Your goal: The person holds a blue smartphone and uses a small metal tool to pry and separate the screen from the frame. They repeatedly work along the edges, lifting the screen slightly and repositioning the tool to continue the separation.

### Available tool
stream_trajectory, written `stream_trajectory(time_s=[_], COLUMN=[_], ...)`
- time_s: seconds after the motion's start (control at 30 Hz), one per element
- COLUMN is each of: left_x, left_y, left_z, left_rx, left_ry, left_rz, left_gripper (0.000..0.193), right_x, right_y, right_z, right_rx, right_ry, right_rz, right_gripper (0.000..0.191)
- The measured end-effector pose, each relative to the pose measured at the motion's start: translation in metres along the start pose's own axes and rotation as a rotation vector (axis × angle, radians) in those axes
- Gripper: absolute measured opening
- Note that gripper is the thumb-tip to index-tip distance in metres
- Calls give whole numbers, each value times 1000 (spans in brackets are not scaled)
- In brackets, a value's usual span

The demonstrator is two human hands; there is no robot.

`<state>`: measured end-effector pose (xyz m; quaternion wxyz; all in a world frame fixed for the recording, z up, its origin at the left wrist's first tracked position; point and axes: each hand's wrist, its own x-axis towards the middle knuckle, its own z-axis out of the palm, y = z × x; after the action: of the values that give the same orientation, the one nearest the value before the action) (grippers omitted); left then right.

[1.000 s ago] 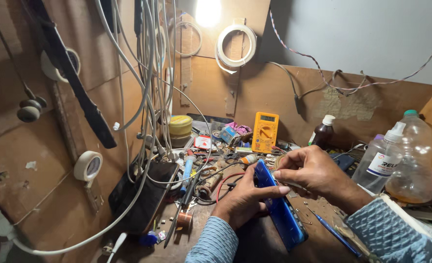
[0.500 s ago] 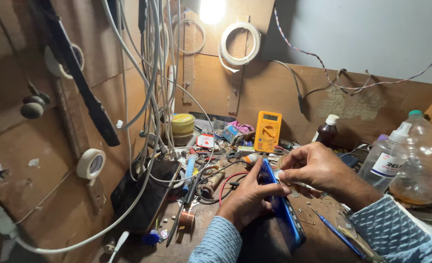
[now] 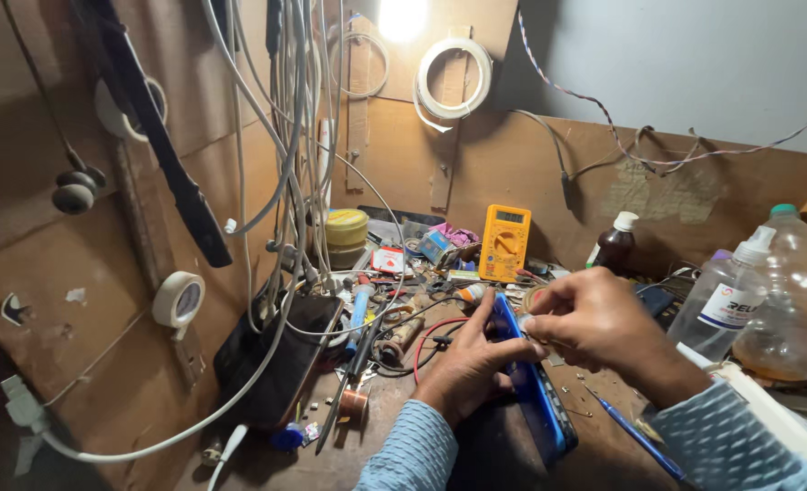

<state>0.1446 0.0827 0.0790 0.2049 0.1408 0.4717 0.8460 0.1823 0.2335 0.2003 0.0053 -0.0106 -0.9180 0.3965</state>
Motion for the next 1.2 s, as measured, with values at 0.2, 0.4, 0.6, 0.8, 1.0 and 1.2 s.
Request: stream_trajectory(time_s=[0.2, 0.4, 0.6, 0.8, 1.0, 1.2], left_x=[2, -5, -5, -2, -2, -3], left_y=[3, 7, 8, 5, 6, 6], left_z=[7, 10, 10, 8, 8, 8], left_rx=[24, -14, -26, -19, -21, 29], left_ry=[-14, -23, -20, -37, -34, -37], left_rz=[26, 17, 1, 18, 13, 25], left_gripper=[128, 126, 122, 122, 121, 122], right_x=[-10, 3, 9, 11, 15, 18], right_y=[6, 7, 21, 20, 19, 21], right_z=[1, 12, 23, 23, 22, 22], right_rx=[-428, 82, 202, 144, 69, 33], right_ry=[413, 322, 313, 310, 280, 287], right_rz=[-574, -123, -141, -144, -106, -129], right_gripper=[16, 23, 19, 19, 22, 22])
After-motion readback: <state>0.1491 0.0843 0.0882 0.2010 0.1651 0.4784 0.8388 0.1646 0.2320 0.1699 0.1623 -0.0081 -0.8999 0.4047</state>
